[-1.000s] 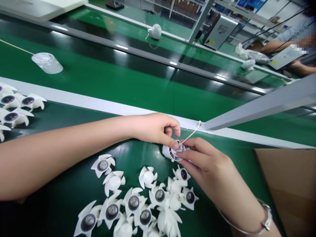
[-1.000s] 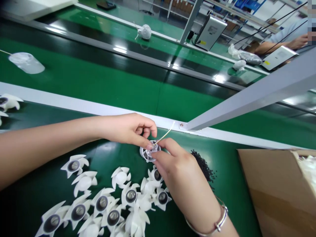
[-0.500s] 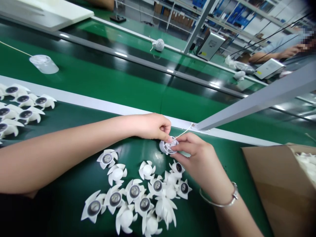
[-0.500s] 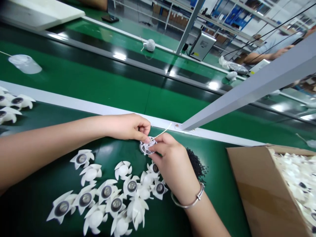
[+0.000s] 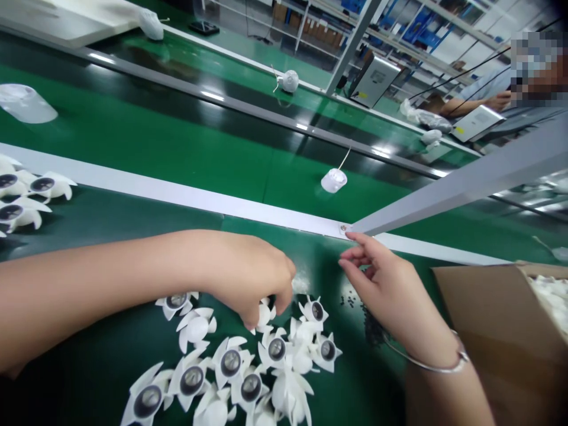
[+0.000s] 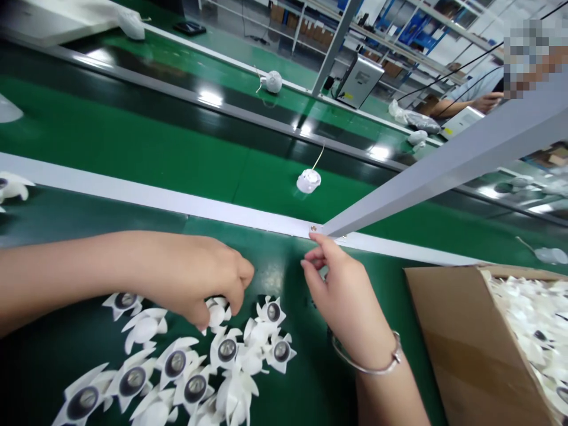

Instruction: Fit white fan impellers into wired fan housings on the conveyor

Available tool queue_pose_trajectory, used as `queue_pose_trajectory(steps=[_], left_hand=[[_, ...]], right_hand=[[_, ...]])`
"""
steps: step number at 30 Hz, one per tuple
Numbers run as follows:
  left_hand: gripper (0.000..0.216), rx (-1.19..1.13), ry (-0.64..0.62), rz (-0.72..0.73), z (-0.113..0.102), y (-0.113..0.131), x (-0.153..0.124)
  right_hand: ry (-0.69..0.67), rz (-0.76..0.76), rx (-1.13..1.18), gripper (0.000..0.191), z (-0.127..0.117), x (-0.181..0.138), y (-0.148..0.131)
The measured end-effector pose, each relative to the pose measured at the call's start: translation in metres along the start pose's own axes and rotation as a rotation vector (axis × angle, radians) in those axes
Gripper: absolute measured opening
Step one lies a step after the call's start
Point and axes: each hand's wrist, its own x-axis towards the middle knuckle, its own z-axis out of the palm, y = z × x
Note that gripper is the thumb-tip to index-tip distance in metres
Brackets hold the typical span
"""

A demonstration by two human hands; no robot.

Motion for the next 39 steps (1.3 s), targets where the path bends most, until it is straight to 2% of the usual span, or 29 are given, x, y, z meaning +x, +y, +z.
queue_pose_trajectory(steps=[3, 7, 10, 14, 17, 19, 23, 25, 27, 31, 33, 35, 39], left_hand=[[0.032, -0.051, 0.019, 0.056, -0.001, -0.004, 0.002], [0.032, -0.058, 0.059, 0.142, -0.006, -0.014, 0.01], [0.029, 0.009, 0.197, 0.199, -0.003, -0.022, 0.018], [0.026, 0.287, 0.39, 0.226, 0.005, -0.025, 0.023], [0.015, 0.385, 0.38, 0.247, 0.009, -0.022, 0.022], [0.023, 0.393, 0.34, 0.255, 0.009, -0.02, 0.021], [0.022, 0.335, 0.373, 0.245, 0.006, -0.026, 0.019], [0.033, 0.249, 0.413, 0.203, 0.004, -0.033, 0.02], [0.044, 0.159, 0.409, 0.162, 0.004, -0.04, 0.022], [0.038, 0.037, 0.371, 0.147, 0.007, -0.051, 0.027], [0.04, 0.008, 0.377, 0.15, 0.009, -0.052, 0.03], [0.041, 0.001, 0.387, 0.144, 0.01, -0.052, 0.031], [0.034, 0.004, 0.399, 0.137, 0.009, -0.05, 0.031]], right_hand=[[-0.183, 0.047, -0.007, 0.022, -0.009, -0.008, 0.005], [-0.243, 0.052, -0.108, 0.019, -0.01, -0.018, 0.007], [-0.212, 0.016, -0.194, 0.022, -0.005, -0.022, 0.007], [-0.105, -0.036, -0.385, 0.025, 0.002, -0.029, -0.004], [-0.024, -0.043, -0.605, 0.024, 0.01, -0.034, -0.022], [0.028, -0.063, -0.739, 0.021, 0.014, -0.036, -0.033], [0.066, -0.08, -0.826, 0.017, 0.019, -0.037, -0.04], [0.056, -0.054, -0.804, 0.016, 0.018, -0.035, -0.036], [0.046, -0.046, -0.688, 0.018, 0.016, -0.03, -0.031], [0.073, -0.138, -0.13, 0.027, 0.018, -0.017, -0.027], [0.089, -0.177, 0.078, 0.028, 0.023, -0.011, -0.031], [0.09, -0.219, 0.158, 0.029, 0.029, -0.008, -0.035], [0.098, -0.312, 0.136, 0.032, 0.04, -0.008, -0.038]])
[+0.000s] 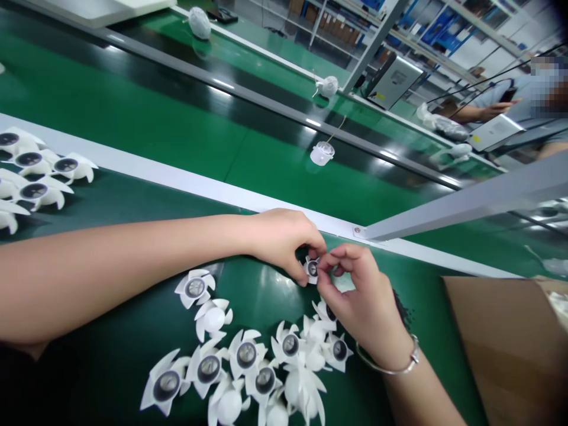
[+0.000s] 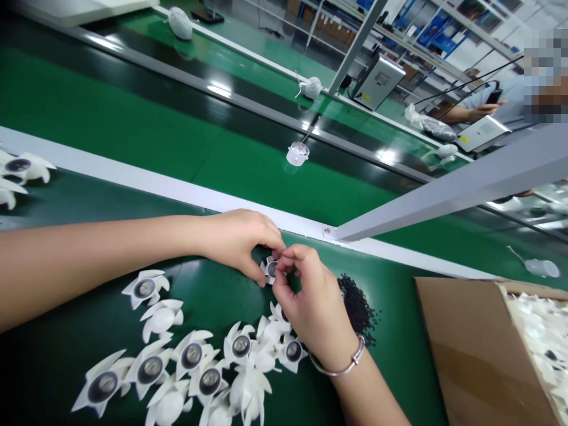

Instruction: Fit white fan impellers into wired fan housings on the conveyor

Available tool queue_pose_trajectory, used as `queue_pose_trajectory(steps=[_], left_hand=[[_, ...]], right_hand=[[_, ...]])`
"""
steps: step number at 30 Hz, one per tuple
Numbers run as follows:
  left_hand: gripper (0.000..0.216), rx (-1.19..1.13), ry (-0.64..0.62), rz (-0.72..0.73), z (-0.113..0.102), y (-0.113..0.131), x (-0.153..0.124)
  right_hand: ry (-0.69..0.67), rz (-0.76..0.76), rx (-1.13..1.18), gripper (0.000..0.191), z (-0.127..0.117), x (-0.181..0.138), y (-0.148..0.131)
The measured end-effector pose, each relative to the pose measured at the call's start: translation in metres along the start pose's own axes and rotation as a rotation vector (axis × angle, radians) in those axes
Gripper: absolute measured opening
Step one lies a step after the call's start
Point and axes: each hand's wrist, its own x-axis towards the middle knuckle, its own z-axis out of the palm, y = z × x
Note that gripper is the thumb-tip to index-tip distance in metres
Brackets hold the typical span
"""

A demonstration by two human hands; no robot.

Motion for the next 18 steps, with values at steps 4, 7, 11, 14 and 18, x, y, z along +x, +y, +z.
queue_pose_trajectory(steps=[4, 7, 11, 14, 18], left_hand=[[0.03, -0.022, -0.009, -0.005, -0.002, 0.001, -0.001], [0.03, -0.034, -0.023, -0.014, -0.003, 0.001, -0.001], [0.029, -0.033, -0.035, -0.028, -0.003, 0.002, 0.0], [0.03, -0.025, -0.037, -0.056, -0.003, 0.003, 0.0], [0.036, -0.038, -0.022, -0.058, -0.001, 0.001, 0.0]], right_hand=[[0.002, -0.097, -0.095, 0.032, 0.003, -0.003, 0.002], [0.009, -0.127, -0.133, 0.031, 0.004, -0.003, 0.001], [-0.001, -0.197, -0.202, 0.026, 0.001, 0.0, -0.002], [-0.056, -0.281, -0.314, 0.019, -0.004, 0.003, -0.007], [-0.126, -0.369, -0.446, 0.013, -0.008, 0.001, -0.021]])
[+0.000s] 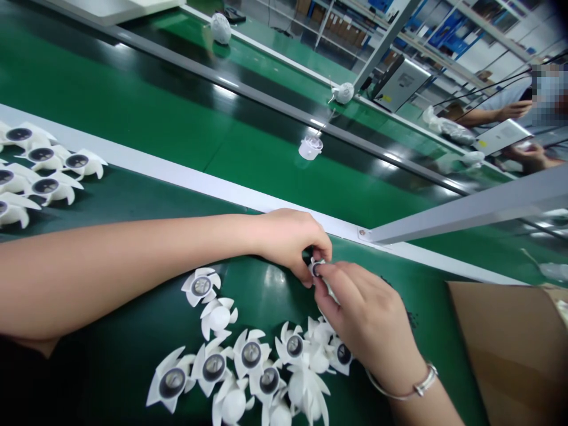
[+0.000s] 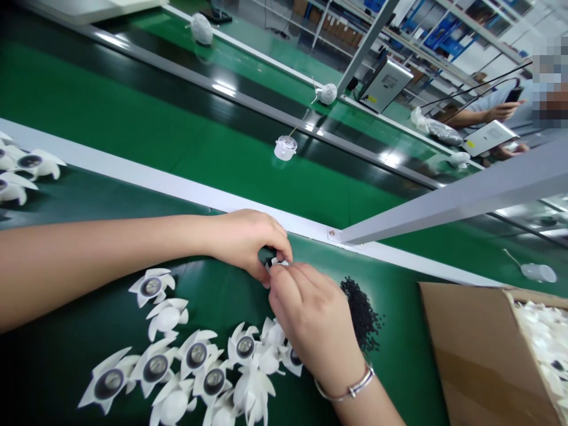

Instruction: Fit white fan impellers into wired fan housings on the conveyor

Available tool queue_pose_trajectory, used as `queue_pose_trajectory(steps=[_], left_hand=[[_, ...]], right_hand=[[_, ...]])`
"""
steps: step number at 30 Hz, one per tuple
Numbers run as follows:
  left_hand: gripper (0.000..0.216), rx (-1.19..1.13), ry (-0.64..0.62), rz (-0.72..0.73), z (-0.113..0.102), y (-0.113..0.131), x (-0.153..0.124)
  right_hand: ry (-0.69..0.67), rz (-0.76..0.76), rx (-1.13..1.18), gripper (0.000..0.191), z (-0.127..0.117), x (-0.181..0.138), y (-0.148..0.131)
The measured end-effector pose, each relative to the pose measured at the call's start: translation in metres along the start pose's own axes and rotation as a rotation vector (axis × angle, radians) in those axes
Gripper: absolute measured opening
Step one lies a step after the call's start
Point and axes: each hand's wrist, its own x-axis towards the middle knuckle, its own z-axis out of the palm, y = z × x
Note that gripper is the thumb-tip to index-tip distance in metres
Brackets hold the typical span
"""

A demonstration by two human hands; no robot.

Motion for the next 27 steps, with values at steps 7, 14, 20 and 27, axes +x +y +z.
queue_pose_trajectory(steps=[7, 14, 20, 27], left_hand=[[0.038, -0.007, 0.001, 0.028, 0.0, -0.003, 0.0], [0.045, 0.018, -0.015, 0.035, -0.001, -0.004, 0.001], [0.042, 0.027, -0.014, 0.057, -0.001, -0.006, 0.0], [0.042, 0.01, -0.036, 0.087, -0.002, -0.01, 0.001]], right_hand=[[0.003, -0.012, 0.046, 0.021, -0.011, -0.005, -0.005], [0.086, 0.394, -0.002, 0.017, -0.018, -0.024, 0.056], [-0.063, 0.603, 0.121, 0.025, -0.013, -0.034, 0.073], [-0.171, 0.628, 0.196, 0.024, -0.011, -0.025, 0.069]])
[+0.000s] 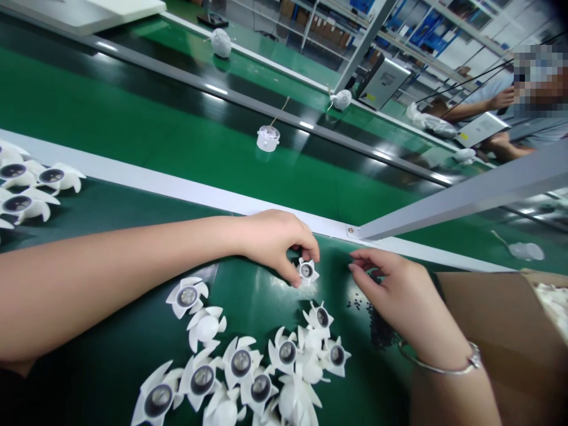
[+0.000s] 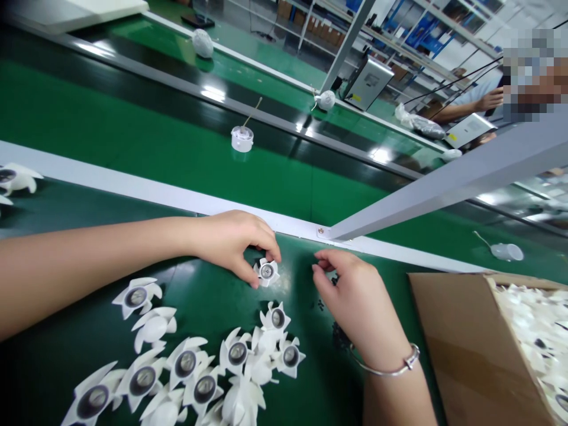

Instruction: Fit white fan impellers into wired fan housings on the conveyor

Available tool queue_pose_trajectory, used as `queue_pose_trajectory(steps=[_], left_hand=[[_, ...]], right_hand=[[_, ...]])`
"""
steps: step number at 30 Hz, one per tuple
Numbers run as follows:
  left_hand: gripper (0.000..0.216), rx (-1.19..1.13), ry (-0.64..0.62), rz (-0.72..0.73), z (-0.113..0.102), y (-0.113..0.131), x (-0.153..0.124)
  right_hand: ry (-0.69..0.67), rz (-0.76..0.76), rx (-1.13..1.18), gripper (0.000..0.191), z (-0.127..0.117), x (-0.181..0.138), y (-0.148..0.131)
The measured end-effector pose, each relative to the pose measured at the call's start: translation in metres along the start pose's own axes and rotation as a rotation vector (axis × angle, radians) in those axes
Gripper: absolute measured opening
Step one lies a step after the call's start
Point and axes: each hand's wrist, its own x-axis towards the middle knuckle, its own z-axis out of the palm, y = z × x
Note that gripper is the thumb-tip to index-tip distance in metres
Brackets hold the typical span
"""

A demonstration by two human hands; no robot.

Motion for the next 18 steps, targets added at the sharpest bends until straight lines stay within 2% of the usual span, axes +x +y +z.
queue_pose_trajectory(steps=[5, 13, 18], left_hand=[[0.045, -0.007, -0.007, 0.001, -0.002, 0.002, 0.0], [0.047, -0.002, -0.049, -0.083, -0.004, 0.0, 0.003], [0.049, 0.011, -0.053, -0.101, -0.004, 0.003, 0.002]], right_hand=[[-0.039, -0.071, -0.036, 0.022, 0.004, 0.002, -0.013], [-0.11, -0.014, -0.13, 0.019, 0.001, 0.003, -0.025], [-0.047, -0.025, -0.13, 0.016, 0.003, 0.004, -0.023]])
